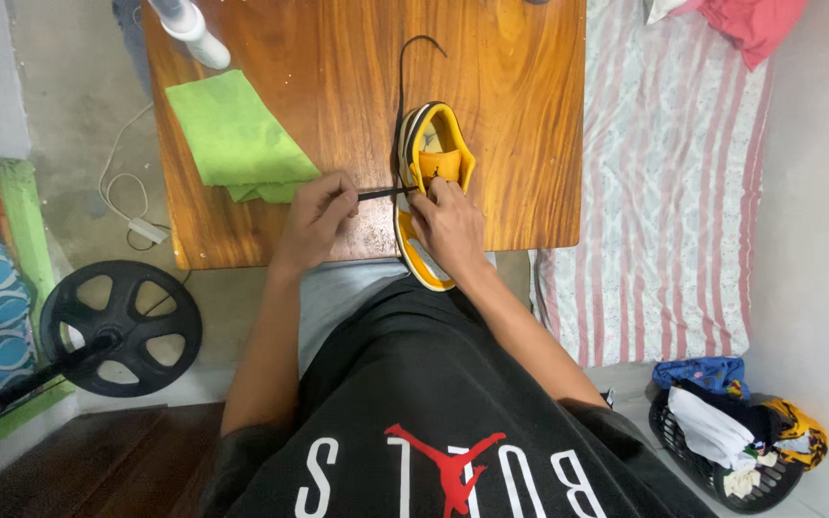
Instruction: The person laces two shoes with black laces by hand while the shoes are on a table.
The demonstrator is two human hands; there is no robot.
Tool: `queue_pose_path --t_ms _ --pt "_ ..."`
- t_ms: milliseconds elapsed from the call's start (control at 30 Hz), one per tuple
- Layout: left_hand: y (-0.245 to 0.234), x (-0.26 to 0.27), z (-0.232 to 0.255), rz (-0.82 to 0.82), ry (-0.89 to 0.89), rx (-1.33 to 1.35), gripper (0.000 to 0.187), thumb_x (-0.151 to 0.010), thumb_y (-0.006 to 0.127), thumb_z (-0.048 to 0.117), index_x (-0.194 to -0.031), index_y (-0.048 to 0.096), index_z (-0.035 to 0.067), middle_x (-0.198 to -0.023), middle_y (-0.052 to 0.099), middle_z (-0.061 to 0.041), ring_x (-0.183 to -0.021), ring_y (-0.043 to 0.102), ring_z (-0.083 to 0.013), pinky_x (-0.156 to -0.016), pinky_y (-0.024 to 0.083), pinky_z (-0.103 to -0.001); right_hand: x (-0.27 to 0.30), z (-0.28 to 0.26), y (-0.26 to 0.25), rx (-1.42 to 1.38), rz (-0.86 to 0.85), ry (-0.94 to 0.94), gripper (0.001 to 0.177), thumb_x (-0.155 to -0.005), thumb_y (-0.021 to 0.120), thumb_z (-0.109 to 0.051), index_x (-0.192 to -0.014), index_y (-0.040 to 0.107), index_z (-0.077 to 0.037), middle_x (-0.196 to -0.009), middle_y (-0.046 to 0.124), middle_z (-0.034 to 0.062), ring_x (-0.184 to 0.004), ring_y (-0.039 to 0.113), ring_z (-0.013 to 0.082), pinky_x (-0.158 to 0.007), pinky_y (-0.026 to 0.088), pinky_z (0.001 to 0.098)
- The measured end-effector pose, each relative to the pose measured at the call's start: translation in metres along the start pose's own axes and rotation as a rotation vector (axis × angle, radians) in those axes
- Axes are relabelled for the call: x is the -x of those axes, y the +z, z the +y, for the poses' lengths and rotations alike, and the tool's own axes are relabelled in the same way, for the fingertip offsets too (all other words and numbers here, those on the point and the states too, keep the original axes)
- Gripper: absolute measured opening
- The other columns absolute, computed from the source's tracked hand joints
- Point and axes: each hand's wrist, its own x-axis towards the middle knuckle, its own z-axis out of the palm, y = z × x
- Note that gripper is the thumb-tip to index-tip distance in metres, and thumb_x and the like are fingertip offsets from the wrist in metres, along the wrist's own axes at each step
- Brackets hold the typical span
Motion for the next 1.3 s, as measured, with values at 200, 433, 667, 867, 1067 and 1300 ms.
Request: queue_pose_path --t_ms 200,433,667,867,1067,1300 --pt "-0.008 -0.003 -0.023 0.027 0.049 0.012 0.02 -0.106 0.053 0.012 -0.088 0.055 0.004 -0.077 0.053 0.004 -0.074 0.05 -0.0051 -0.067 0.043 -0.024 0.01 0.009 -0.017 -0.233 -0.063 0.046 0.012 -0.094 0.068 -0.014 -0.101 0.062 -0.007 -0.099 0.058 0.012 -0.095 0.063 0.0327 -0.078 0.053 0.0463" --pt "-0.009 -0.005 -0.013 0.066 0.01 0.054 0.025 -0.111 0.053 0.017 -0.089 0.054 0.003 -0.08 0.052 0.002 -0.078 0.049 -0.0059 -0.075 0.046 -0.024 0.006 0.012 -0.035 -0.364 -0.444 0.118 0.005 -0.101 0.055 -0.01 -0.101 0.054 -0.005 -0.093 0.064 0.0151 -0.087 0.063 0.0341 -0.077 0.049 0.047" --pt "0.017 -0.001 0.006 0.214 0.193 -0.863 0.023 -0.105 0.06 0.02 -0.125 0.058 0.008 -0.113 0.06 -0.016 -0.108 0.059 -0.0344 -0.091 0.047 -0.046 0.007 0.018 -0.031 -0.748 -0.464 0.195 0.007 -0.102 0.057 -0.009 -0.106 0.057 -0.004 -0.085 0.072 0.0091 -0.078 0.07 0.0212 -0.074 0.054 0.0351" --pt "0.045 -0.013 -0.009 -0.025 0.29 -0.837 0.046 -0.093 0.07 0.024 -0.134 0.057 0.008 -0.103 0.064 -0.016 -0.101 0.06 -0.0382 -0.082 0.046 -0.05 0.017 0.016 -0.032 -0.657 -0.419 0.122 0.028 -0.084 0.06 0.0 -0.11 0.066 -0.006 -0.087 0.073 0.0088 -0.068 0.069 0.019 -0.066 0.054 0.0338" --pt "0.038 -0.027 -0.032 -0.041 0.212 -0.809 0.041 -0.093 0.075 0.029 -0.123 0.056 0.008 -0.095 0.066 -0.015 -0.093 0.064 -0.0381 -0.08 0.046 -0.049 0.03 0.015 -0.021 -0.575 -0.056 0.136 0.011 -0.085 0.069 0.003 -0.094 0.069 -0.002 -0.08 0.071 0.0091 -0.065 0.072 0.0164 -0.062 0.057 0.0308" --pt "0.025 -0.036 -0.017 -0.054 0.348 -0.857 0.031 -0.091 0.075 0.022 -0.117 0.061 0.01 -0.1 0.066 -0.012 -0.099 0.062 -0.0366 -0.088 0.046 -0.047 0.033 0.018 -0.044 -0.617 -0.001 0.179 0.011 -0.084 0.075 0.004 -0.091 0.068 0.0 -0.085 0.074 0.0082 -0.071 0.073 0.0128 -0.063 0.059 0.0244"
